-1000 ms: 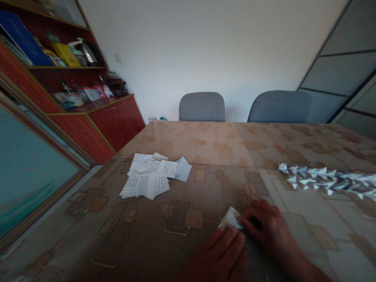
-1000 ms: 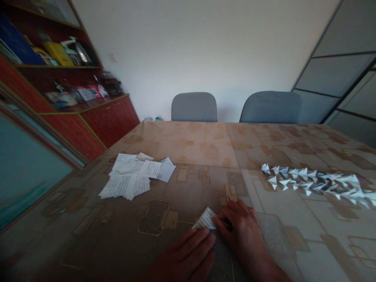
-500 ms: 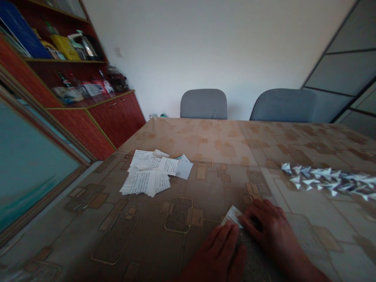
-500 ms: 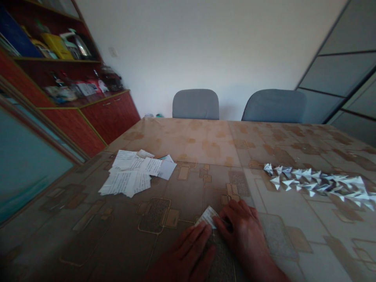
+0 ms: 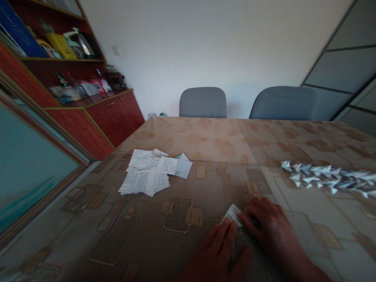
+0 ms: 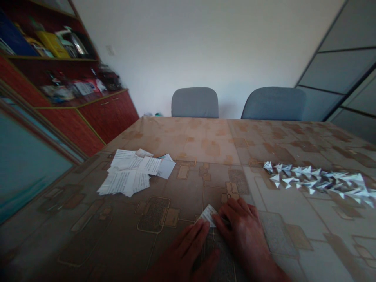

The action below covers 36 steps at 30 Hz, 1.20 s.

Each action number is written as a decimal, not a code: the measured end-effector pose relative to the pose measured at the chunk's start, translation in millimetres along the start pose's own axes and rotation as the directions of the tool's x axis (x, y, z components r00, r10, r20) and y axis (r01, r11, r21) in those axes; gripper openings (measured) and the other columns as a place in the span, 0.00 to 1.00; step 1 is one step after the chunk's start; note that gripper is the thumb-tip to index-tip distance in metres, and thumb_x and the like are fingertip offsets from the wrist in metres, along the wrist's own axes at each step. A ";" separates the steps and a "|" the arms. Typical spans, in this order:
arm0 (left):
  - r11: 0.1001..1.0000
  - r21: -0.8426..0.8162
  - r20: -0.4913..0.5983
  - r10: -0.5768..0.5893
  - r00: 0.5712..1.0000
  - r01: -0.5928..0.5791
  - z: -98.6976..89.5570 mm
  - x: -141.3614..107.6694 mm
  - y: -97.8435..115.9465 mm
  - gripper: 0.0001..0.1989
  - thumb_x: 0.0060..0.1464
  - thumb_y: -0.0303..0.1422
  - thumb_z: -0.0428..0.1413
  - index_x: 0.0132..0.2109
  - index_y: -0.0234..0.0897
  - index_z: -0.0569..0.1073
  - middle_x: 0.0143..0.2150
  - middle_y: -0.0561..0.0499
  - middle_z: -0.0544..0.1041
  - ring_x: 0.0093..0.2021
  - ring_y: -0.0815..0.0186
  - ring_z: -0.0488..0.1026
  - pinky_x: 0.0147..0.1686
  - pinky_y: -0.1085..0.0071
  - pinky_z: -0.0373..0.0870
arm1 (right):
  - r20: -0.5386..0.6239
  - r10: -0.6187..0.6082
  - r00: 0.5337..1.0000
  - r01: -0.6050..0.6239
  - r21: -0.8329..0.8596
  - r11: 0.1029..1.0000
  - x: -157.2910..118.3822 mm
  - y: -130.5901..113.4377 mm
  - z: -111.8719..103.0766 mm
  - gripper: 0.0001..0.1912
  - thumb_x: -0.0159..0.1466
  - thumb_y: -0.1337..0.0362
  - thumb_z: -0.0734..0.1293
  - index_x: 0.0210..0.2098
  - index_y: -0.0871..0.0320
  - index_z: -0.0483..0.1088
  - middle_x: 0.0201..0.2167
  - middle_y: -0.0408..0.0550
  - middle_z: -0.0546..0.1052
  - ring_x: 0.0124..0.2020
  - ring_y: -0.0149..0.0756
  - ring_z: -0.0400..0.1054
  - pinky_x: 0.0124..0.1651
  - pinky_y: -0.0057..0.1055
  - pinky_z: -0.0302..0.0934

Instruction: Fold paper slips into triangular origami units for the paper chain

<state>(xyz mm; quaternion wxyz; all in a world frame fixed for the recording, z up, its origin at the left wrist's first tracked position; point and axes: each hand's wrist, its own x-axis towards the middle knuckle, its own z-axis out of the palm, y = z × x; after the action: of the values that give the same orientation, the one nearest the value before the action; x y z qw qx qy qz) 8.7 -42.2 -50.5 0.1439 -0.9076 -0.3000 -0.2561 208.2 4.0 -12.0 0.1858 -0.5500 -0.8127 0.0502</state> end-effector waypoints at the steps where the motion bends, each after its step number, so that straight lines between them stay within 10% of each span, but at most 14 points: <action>1: 0.998 0.002 -0.027 -0.066 0.997 0.066 2.8 -1.4 1.8 0.22 0.63 0.37 0.53 0.61 0.36 0.62 0.55 0.36 0.74 0.56 0.53 0.71 0.51 0.61 0.71 | -0.002 0.003 1.000 -0.003 -0.002 1.000 0.1 -0.6 -0.5 0.17 0.68 0.55 0.61 0.25 0.54 0.68 0.27 0.45 0.72 0.33 0.41 0.64 0.39 0.38 0.53; 24: 0.995 0.095 -0.075 0.036 0.997 -0.029 4.2 2.6 -4.6 0.21 0.61 0.39 0.55 0.59 0.41 0.64 0.50 0.39 0.78 0.51 0.54 0.75 0.54 0.56 0.66 | -0.218 0.125 0.968 -0.132 -0.019 0.991 -23.7 35.2 2.2 0.14 0.62 0.55 0.62 0.46 0.52 0.66 0.45 0.52 0.74 0.45 0.52 0.68 0.42 0.46 0.61; 36: 0.998 0.049 -0.146 0.034 0.989 -0.027 2.3 5.8 -9.6 0.15 0.61 0.37 0.54 0.54 0.42 0.69 0.47 0.43 0.79 0.51 0.56 0.75 0.58 0.53 0.61 | -0.177 0.129 0.976 -0.127 0.022 0.992 -18.5 10.7 15.6 0.20 0.61 0.62 0.64 0.52 0.51 0.63 0.55 0.54 0.70 0.52 0.52 0.66 0.48 0.49 0.61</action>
<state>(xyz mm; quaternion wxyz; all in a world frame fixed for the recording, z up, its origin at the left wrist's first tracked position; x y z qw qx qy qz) 7.7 -31.0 -48.2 0.1909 -0.8871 -0.2807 -0.3128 218.0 -6.7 -34.0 0.2570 -0.6025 -0.7554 0.0169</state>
